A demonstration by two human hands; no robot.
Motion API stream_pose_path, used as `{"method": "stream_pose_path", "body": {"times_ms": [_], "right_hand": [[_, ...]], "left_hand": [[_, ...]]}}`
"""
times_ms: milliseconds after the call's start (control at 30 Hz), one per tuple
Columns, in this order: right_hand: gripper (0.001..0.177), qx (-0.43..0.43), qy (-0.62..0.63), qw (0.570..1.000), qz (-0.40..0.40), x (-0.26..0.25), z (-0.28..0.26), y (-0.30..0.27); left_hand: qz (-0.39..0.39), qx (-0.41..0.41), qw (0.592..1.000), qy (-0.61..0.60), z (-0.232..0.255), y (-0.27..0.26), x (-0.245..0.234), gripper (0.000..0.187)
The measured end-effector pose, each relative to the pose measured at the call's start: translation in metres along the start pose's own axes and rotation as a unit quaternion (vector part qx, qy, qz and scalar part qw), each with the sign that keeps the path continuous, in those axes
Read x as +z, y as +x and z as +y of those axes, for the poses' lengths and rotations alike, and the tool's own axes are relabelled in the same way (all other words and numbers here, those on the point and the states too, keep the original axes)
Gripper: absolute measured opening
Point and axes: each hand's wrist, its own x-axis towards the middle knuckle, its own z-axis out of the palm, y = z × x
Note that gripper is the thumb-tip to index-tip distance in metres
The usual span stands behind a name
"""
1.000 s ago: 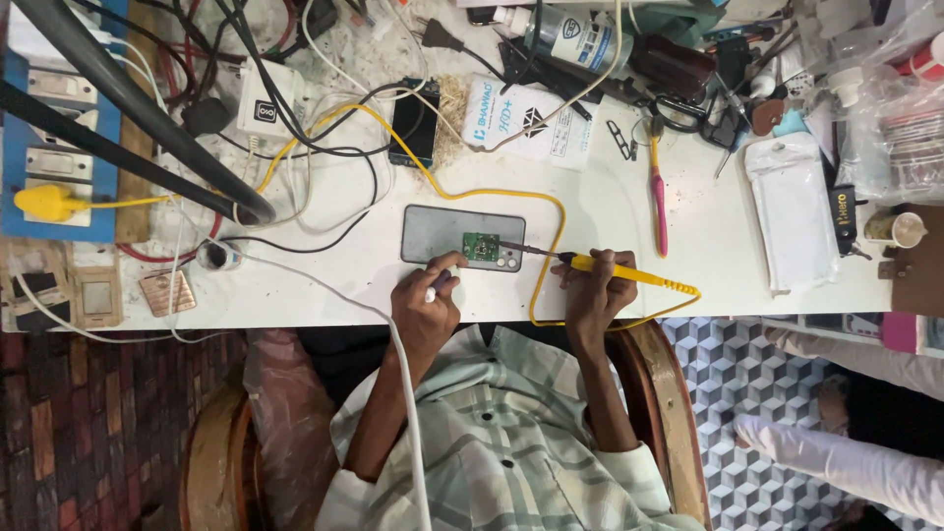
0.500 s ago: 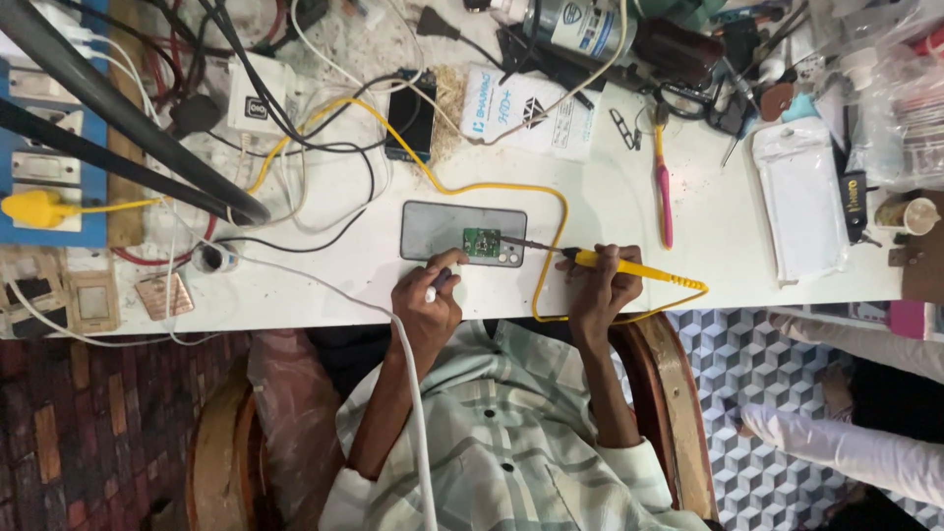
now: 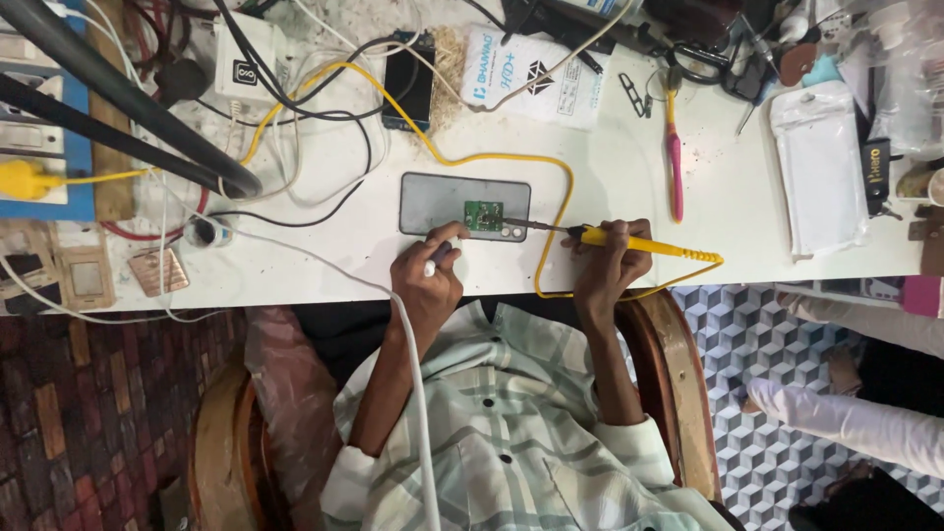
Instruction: The person uses a soldering iron and solder wire to work on a small green circuit board placed on a smartphone. They repeatedly apply heat and solder to various points on the board while holding it steady with their other hand.
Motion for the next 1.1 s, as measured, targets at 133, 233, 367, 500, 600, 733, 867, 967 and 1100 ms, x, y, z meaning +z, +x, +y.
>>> {"method": "stream_pose_path", "body": {"times_ms": [133, 233, 367, 500, 600, 733, 867, 967, 1100], "right_hand": [[0.034, 0.018, 0.02, 0.999, 0.02, -0.0022, 0.0025, -0.0001], [0.033, 0.02, 0.046, 0.998, 0.045, -0.002, 0.0037, 0.0007], [0.035, 0.016, 0.027, 0.999, 0.029, -0.0018, 0.0022, -0.0003], [0.035, 0.004, 0.011, 1.0, 0.009, -0.0022, 0.0016, -0.001], [0.033, 0.007, 0.06, 0.998, 0.033, 0.0011, 0.0025, 0.0025], [0.035, 0.007, 0.041, 0.998, 0.043, -0.0006, 0.0003, -0.0031], [0.036, 0.017, 0.058, 0.997, 0.051, 0.0032, -0.003, 0.0021], [0.037, 0.023, 0.01, 1.0, 0.019, 0.0021, -0.0032, 0.0005], [0.035, -0.005, 0.037, 0.999, 0.022, 0.0012, 0.0005, -0.0015]], "left_hand": [[-0.003, -0.009, 1.0, -0.009, 0.0003, 0.0, 0.0015, 0.055], [0.002, -0.01, 1.0, -0.021, 0.0005, 0.0026, 0.0024, 0.056], [0.007, -0.014, 0.999, -0.028, 0.0023, 0.0051, 0.0003, 0.057], [0.002, -0.014, 1.0, -0.024, 0.0031, 0.0051, -0.0011, 0.055], [0.001, -0.01, 1.0, -0.021, -0.0003, 0.0071, -0.0003, 0.052], [-0.008, -0.012, 1.0, -0.003, 0.002, 0.0001, -0.0009, 0.052], [0.004, -0.008, 1.0, -0.011, 0.0004, 0.0059, 0.0, 0.052], [-0.007, -0.014, 1.0, -0.009, 0.0014, 0.0041, -0.0014, 0.053], [-0.018, -0.014, 1.0, 0.0, -0.0002, 0.0014, -0.0011, 0.053]]}}
